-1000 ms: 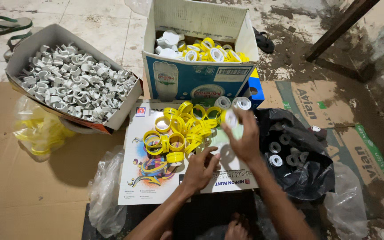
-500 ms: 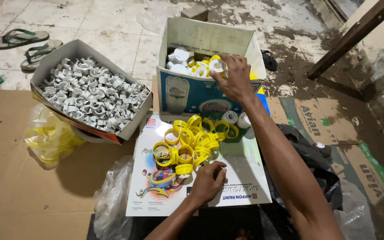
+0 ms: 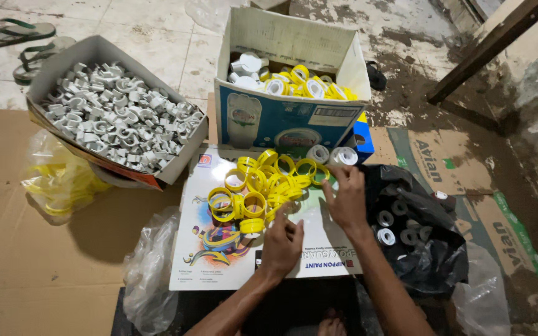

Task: The person sits on the floor and assembles small white plastic rings into yellow plastic frames. They pick up the components from boxes and a black bag, fit the rings into the frames by hand, and place the finished items into a larger box.

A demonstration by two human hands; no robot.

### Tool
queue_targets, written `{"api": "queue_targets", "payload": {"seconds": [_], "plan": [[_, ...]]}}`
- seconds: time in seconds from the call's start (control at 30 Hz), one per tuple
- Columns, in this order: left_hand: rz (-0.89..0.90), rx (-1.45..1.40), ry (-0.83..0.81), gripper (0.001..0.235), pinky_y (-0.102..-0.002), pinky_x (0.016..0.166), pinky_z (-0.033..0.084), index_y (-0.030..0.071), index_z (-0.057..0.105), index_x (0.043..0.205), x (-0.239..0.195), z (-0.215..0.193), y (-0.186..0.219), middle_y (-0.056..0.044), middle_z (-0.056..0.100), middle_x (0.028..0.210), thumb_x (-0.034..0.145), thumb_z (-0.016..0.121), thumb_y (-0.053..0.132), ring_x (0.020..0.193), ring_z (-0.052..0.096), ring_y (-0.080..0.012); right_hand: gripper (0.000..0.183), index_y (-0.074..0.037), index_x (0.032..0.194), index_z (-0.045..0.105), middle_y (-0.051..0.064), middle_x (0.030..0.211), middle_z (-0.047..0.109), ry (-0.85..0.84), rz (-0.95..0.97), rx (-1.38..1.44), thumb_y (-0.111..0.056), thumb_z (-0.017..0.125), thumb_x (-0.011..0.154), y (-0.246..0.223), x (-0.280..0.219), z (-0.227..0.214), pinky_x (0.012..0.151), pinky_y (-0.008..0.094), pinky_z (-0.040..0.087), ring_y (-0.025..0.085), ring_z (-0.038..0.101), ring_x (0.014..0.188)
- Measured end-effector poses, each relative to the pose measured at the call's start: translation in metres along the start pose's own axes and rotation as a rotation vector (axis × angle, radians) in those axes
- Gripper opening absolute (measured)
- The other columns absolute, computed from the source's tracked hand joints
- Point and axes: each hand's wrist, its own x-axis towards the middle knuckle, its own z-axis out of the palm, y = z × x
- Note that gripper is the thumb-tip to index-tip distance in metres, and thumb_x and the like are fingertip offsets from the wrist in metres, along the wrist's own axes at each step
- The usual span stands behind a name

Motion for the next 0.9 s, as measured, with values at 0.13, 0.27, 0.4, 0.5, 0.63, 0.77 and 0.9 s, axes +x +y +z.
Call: {"api": "queue_targets", "payload": {"seconds": [0.13,0.27,0.4,0.5,0.63,0.77,0.9], "plan": [[-0.087,-0.034,0.058,0.05,-0.03,0.053,0.048,0.007,0.04,0.134,0.003,-0.001,0.008,-0.002,0.057,0.058,0.089,0.06,0.013,0.05,0.055,-0.0156,0.045,-0.007,0.133,0.056,0.018,0.11,0.046,-0.108,0.001,0.008,-0.018,0.062,0.09,0.005,-0.016,0.013,0.092,0.045,0.04,0.033,0.046,0.104],[-0.1,-0.037,0.069,0.063,-0.037,0.054,0.05,0.0,0.026,0.143,0.004,-0.006,0.025,-0.019,0.064,0.066,0.088,0.058,0.003,0.052,0.063,-0.0301,0.03,-0.006,0.118,0.061,0.015,0.114,0.044,-0.126,0.157,0.164,-0.023,0.063,0.093,-0.01,-0.021,0.004,0.092,0.043,0.046,0.034,0.053,0.104],[-0.08,0.016,0.03,0.067,-0.036,0.054,0.054,0.004,0.026,0.148,0.007,-0.006,0.028,-0.016,0.067,0.07,0.089,0.059,0.009,0.054,0.066,-0.0276,0.017,-0.005,0.102,0.061,0.016,0.117,0.044,-0.102,0.309,0.344,-0.02,0.065,0.093,-0.009,-0.032,0.001,0.092,0.038,0.053,0.036,0.057,0.109],[-0.03,-0.011,-0.066,0.049,-0.035,0.051,0.054,0.007,0.045,0.138,0.005,0.001,0.01,-0.016,0.07,0.073,0.092,0.059,0.018,0.058,0.068,-0.0285,0.017,-0.007,0.095,0.063,0.014,0.114,0.048,-0.04,0.307,0.439,-0.021,0.071,0.089,-0.005,-0.048,-0.002,0.084,0.034,0.056,0.036,0.062,0.103],[0.041,-0.008,-0.133,0.057,-0.04,0.052,0.055,0.009,0.041,0.143,0.005,-0.001,0.021,-0.022,0.071,0.084,0.091,0.063,0.019,0.064,0.07,-0.0347,0.016,-0.012,0.091,0.068,0.01,0.109,0.055,-0.053,0.247,0.45,-0.022,0.076,0.083,-0.005,-0.066,-0.008,0.078,0.035,0.059,0.028,0.065,0.088],[0.152,0.069,-0.156,0.04,-0.04,0.069,0.056,0.013,0.059,0.127,0.009,0.005,-0.002,-0.018,0.058,0.114,0.089,0.066,0.025,0.087,0.067,-0.036,0.016,-0.013,0.092,0.073,0.008,0.108,0.061,-0.166,0.142,0.641,-0.015,0.079,0.076,-0.006,-0.067,-0.017,0.081,0.034,0.057,0.024,0.067,0.091],[0.105,0.088,-0.182,0.029,-0.037,0.069,0.059,0.006,0.066,0.101,0.007,0.012,-0.018,-0.014,0.057,0.109,0.08,0.078,0.022,0.086,0.068,-0.0351,0.033,-0.003,0.101,0.074,0.018,0.101,0.069,-0.291,0.23,0.977,0.012,0.056,0.078,-0.001,-0.062,-0.017,0.082,0.042,0.056,0.029,0.068,0.093]]}}
